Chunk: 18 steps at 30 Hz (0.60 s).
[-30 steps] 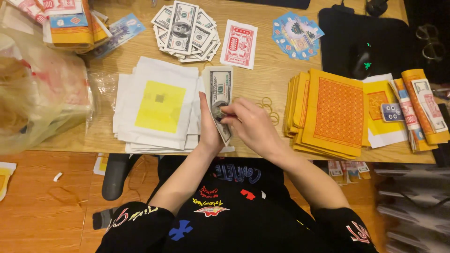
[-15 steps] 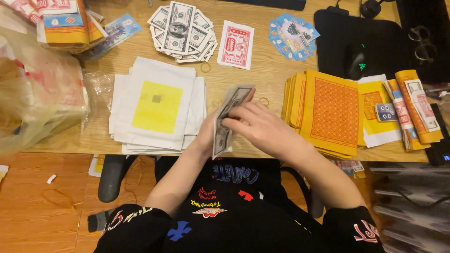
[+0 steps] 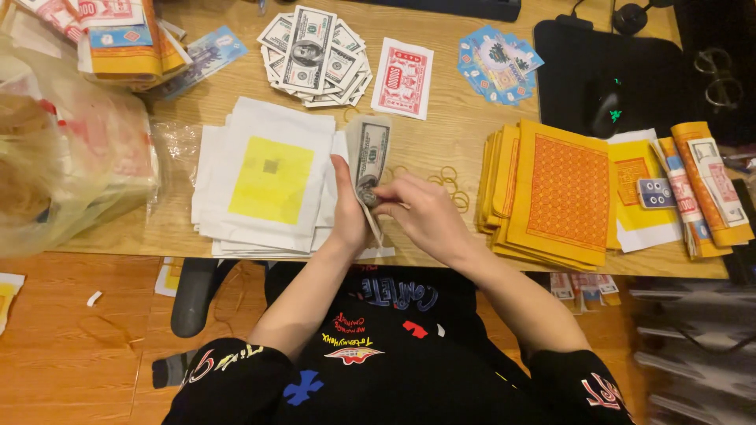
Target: The person counts stacks of paper money, including US dollar bills and red banknotes, on a wooden desk. They separate the bills, align them, and place them into neat piles.
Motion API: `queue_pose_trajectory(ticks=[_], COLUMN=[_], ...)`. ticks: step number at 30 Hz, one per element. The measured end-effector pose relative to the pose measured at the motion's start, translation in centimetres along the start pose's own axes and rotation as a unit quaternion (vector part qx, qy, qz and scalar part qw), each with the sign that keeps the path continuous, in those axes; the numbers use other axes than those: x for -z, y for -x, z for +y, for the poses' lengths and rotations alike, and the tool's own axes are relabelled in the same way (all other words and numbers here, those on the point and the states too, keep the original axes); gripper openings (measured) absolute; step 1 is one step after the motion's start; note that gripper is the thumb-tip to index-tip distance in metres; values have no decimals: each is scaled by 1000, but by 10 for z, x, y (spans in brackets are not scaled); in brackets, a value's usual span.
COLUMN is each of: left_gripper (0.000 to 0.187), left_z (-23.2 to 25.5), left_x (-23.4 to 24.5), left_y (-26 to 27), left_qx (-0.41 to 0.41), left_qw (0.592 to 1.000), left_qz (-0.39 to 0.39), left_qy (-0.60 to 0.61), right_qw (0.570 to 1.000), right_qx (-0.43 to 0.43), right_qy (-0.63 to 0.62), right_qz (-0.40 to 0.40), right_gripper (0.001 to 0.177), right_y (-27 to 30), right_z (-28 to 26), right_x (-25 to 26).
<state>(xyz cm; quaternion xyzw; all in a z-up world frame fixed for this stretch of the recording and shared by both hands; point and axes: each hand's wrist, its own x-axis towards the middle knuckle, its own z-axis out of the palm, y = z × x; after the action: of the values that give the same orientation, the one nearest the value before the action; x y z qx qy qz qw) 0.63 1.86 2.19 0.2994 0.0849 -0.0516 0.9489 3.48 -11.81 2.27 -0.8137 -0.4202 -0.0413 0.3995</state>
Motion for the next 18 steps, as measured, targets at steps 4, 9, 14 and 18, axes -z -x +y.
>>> queue_pose_trajectory(ticks=[4, 9, 14, 18], left_gripper=[99, 92, 91, 89], left_z=[-20, -5, -34, -15], left_x=[28, 6, 29, 23], left_y=[-14, -10, -14, -14], left_qx=[30, 28, 75, -20], left_qw=[999, 990, 973, 996], left_qz=[-31, -59, -123, -89], left_qy=[-2, 125, 179, -15], right_qw=[961, 961, 901, 918], right_qx=[-235, 183, 355, 317], right_qy=[-145, 193, 248, 238], right_qz=[-12, -75, -24, -9], right_gripper=[24, 20, 18, 18], right_y=[-4, 2, -10, -6], right_z=[1, -16, -41, -30], right_x=[5, 24, 27, 16])
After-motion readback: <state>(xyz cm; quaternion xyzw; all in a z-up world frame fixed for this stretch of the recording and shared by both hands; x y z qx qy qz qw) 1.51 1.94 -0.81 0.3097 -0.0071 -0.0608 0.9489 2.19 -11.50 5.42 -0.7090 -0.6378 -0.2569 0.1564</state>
